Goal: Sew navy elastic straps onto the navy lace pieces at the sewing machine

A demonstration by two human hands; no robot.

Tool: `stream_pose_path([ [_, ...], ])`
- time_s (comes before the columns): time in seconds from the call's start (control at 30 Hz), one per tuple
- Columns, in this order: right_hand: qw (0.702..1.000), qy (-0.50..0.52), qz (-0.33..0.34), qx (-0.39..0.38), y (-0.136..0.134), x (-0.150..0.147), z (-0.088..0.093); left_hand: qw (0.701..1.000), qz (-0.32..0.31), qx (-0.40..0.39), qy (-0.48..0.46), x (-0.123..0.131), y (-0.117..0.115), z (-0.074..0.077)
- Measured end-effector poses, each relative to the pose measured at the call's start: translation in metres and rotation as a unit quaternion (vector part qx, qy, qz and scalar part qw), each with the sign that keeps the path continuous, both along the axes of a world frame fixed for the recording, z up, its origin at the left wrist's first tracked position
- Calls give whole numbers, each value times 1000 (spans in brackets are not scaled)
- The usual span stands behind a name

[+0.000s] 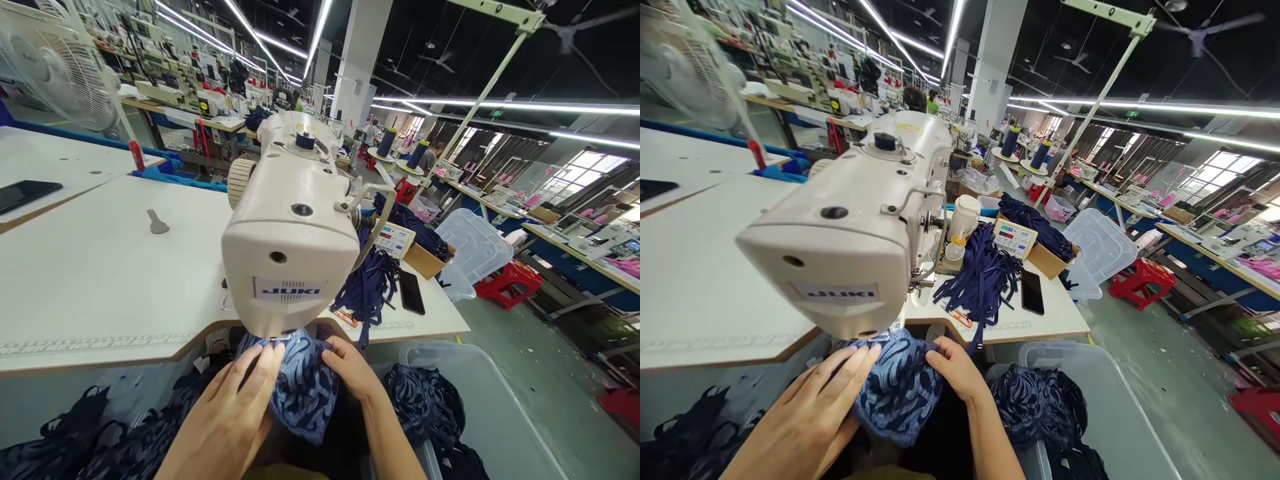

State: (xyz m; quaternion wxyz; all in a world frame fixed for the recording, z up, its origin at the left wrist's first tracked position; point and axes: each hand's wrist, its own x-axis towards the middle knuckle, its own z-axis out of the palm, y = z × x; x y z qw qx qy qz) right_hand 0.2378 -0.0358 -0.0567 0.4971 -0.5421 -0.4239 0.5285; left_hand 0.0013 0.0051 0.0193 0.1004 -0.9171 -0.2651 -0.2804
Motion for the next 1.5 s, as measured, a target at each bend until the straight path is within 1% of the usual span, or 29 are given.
stream_pose_path([
  [0.07, 999, 32, -38, 12, -8, 1, -2, 1000, -12, 2, -11, -1, 0, 3],
  [0.13, 995, 47, -80, 29, -15, 3, 0, 1000, -17, 7, -10, -2, -2, 8],
  [0.17, 993, 47, -98, 37, -19, 3, 4, 1000, -17, 11, -7, -2, -5, 12],
  [0.23, 992, 10, -114, 55, -25, 2, 17, 999, -34, 16, 4, 2, -11, 22],
  [0.33, 983, -104, -94, 115, -37, -10, 46, 995, -99, -9, -3, 15, -21, 30],
  [0.4, 969, -165, -39, 178, -46, -22, 67, 990, -136, -32, -30, 24, -23, 27],
  [0.43, 961, -181, 0, 210, -50, -29, 76, 986, -146, -59, -44, 28, -24, 23],
  [0.47, 952, -191, 34, 236, -53, -35, 83, 981, -152, -106, -54, 30, -24, 19],
  [0.5, 945, -199, 61, 252, -55, -38, 88, 972, -152, -172, -59, 31, -23, 15],
  [0.53, 942, -205, 72, 254, -56, -39, 91, 954, -141, -258, -54, 31, -23, 12],
  [0.57, 946, -209, 63, 240, -56, -37, 91, 927, -130, -349, -48, 29, -22, 10],
  [0.6, 955, -210, 34, 208, -54, -31, 88, 893, -116, -433, -40, 26, -21, 10],
  [0.63, 964, -207, -15, 167, -51, -22, 84, 860, -103, -498, -33, 23, -20, 11],
  [0.67, 969, -201, -76, 122, -47, -10, 78, 832, -95, -546, -31, 19, -18, 13],
  [0.7, 967, -192, -150, 79, -42, 4, 71, 809, -94, -579, -38, 15, -17, 15],
  [0.73, 953, -197, -222, 56, -36, 18, 63, 793, -97, -600, -53, 11, -15, 18],
  [0.77, 939, -206, -271, 44, -30, 31, 56, 784, -99, -609, -73, 7, -13, 21],
  [0.8, 934, -205, -291, 38, -23, 42, 50, 781, -98, -609, -94, 4, -10, 22],
  [0.83, 934, -202, -292, 34, -15, 50, 44, 785, -93, -602, -111, 2, -8, 23],
  [0.87, 937, -199, -286, 32, -6, 56, 40, 796, -86, -586, -124, 0, -6, 23],
  [0.93, 944, -195, -264, 24, 15, 60, 34, 836, -65, -530, -129, 0, -1, 22],
  [1.03, 946, -205, -250, -9, 52, 57, 31, 915, -10, -388, -113, 3, 7, 19],
  [1.07, 945, -212, -248, -25, 65, 56, 30, 935, 4, -340, -102, 4, 10, 19],
  [1.13, 940, -229, -246, -51, 87, 57, 28, 962, 18, -264, -72, 6, 14, 19],
  [1.23, 931, -257, -253, -63, 109, 61, 24, 984, 26, -171, -45, 7, 18, 17],
  [1.3, 926, -272, -254, -59, 115, 63, 19, 992, 32, -110, -49, 7, 18, 13],
  [1.37, 925, -286, -246, -48, 112, 64, 15, 996, 18, -59, -58, 7, 18, 6],
  [1.43, 921, -305, -238, -34, 103, 63, 13, 997, -13, -21, -66, 6, 18, -2],
  [1.5, 909, -333, -251, -15, 91, 64, 15, 997, -37, 0, -66, 6, 17, -6],
])
